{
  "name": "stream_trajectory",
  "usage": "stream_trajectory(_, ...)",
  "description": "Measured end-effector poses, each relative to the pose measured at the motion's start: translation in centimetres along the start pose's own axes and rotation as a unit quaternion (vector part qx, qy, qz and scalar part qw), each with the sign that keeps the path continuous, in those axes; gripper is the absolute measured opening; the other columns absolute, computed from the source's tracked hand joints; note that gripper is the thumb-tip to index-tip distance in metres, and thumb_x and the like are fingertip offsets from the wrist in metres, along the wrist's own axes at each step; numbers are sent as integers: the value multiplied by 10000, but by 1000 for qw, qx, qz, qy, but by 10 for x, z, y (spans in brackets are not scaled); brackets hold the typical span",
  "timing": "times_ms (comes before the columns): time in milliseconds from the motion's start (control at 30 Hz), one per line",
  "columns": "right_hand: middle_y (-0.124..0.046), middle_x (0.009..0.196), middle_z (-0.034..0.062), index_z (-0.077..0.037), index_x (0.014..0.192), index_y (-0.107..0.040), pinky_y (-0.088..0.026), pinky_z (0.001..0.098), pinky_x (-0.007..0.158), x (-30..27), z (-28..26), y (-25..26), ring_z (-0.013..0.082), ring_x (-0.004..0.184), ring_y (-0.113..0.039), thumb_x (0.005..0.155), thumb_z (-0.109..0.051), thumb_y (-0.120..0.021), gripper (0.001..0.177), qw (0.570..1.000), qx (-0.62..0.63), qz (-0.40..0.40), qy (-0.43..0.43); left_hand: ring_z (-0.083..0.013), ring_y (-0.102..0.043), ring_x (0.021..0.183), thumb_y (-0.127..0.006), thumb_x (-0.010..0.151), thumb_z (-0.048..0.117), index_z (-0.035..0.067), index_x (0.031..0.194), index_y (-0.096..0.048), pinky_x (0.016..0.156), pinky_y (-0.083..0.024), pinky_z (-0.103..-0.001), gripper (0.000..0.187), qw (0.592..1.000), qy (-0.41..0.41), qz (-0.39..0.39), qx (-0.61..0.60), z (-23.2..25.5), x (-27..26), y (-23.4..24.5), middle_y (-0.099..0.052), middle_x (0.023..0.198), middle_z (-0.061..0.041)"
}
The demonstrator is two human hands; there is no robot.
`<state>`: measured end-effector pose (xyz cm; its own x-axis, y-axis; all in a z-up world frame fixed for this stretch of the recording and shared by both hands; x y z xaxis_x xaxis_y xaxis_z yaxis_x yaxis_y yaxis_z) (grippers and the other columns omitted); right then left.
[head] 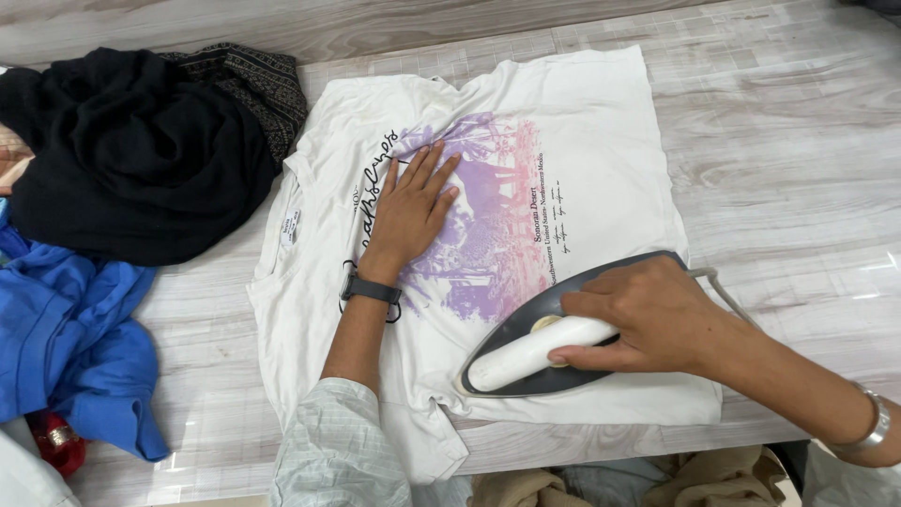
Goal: The person irons a white t-shirt with a graphic print on a flat surface, smoothing the fabric and moving the iron back and forth. After finishing the white shirt, the person picks up a blue polo shirt, unfolds it, and lays it flat on the surface to prepare for ironing.
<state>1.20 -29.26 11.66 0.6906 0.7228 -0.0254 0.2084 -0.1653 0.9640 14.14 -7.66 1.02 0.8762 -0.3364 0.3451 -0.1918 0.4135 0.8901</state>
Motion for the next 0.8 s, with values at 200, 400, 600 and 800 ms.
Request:
stream_trajectory(200,-757,655,56,-170,969,-803,-503,370,428,-18,57,11,209,462,-669,804,-639,-680,513,991,-49,62,-109,-242,-323,1528,-410,1087,386,226,1557,-460,1261,-130,-509,499,1000,12,-6,-8,1,-4,1,-370,1649,-62)
stream_trajectory(400,-737,645,57,-171,921,-802,-505,384,439,-24,56,14,224,476,-672,783,-635,-717,492,992,-56,46,-104,-241,-320,1528,-406,1085,390,233,1555,-462,1265,-124,-507,498,1000,17,-9,-8,3,-2,3,-372,1648,-58)
stream_trajectory(600,-711,597,47,-135,849,-803,-503,376,379,-48,17,5,238,473,-659,712,-607,-745,495,998,23,9,54,-246,-321,1527,-401,1086,384,228,1551,-465,1261,-127,-509,495,1000,18,-12,-12,3,-2,4,-376,1647,-57)
stream_trajectory(800,-708,590,56,-163,912,-824,-509,368,410,-52,69,5,230,427,-654,699,-657,-773,541,997,-56,14,-51,-259,-324,1526,-402,1088,382,209,1552,-468,1259,-135,-522,499,1000,14,-9,-9,4,-2,4,-381,1644,-71)
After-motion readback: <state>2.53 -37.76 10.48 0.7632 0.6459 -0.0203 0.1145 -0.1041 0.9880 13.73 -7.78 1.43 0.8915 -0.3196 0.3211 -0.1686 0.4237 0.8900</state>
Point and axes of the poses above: each hand's wrist, its own x-axis towards the middle knuckle, its own y-axis out of the back of the hand, z = x × y, the point moved 8 cm from there along x, towards the middle knuckle
